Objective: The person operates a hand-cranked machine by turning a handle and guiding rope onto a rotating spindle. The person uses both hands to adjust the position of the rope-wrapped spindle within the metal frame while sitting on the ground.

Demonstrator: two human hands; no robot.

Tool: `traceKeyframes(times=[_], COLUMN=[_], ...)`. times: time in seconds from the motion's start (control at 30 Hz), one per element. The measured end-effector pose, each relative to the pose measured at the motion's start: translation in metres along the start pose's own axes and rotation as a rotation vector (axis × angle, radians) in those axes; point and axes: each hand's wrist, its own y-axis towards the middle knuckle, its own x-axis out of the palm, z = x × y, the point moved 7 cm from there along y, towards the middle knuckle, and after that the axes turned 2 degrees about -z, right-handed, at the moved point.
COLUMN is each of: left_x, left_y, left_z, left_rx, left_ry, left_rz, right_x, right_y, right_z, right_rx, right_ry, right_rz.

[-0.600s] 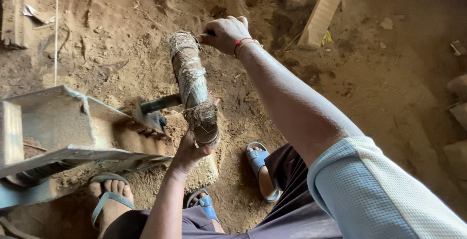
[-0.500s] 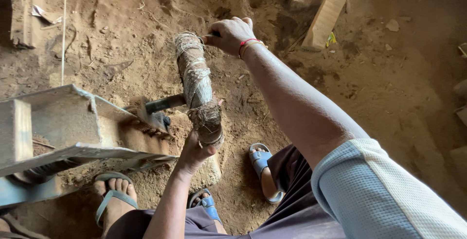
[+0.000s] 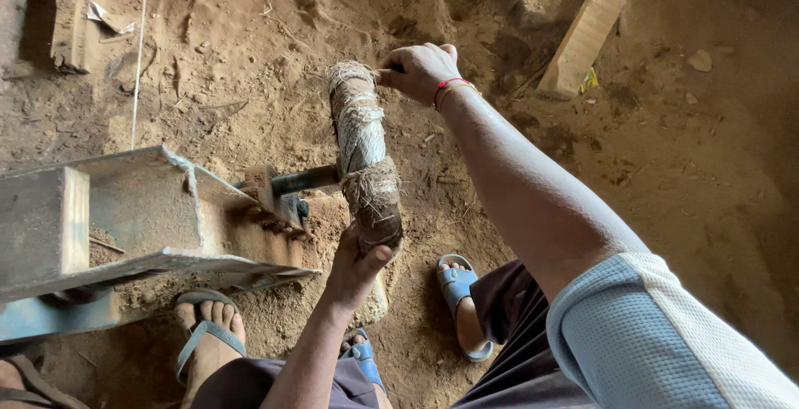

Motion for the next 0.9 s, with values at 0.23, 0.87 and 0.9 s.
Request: traceKeyframes(times=[0.23,0.87,0.9], left_x=[0.001,-0.007,-0.007], left_y=[-0.001,-0.002,-0.002], left_z=[0.008,0.0,-0.001], left_rx=[0.001,-0.167,-0.169], left_ry=[-0.005,0.07,0.067], left_rz=[-0.005,0.055,0.053], right_x=[0.001,0.012,0.011], right_y=[0.001,-0.01,-0.011], right_z=[0.001,-0.003,-0.003], right_rx=[-0.026,-0.179,-0.185], right_ry=[-0.023,-0.16,-0.163], right_rz=[0.019,0.24,0.254])
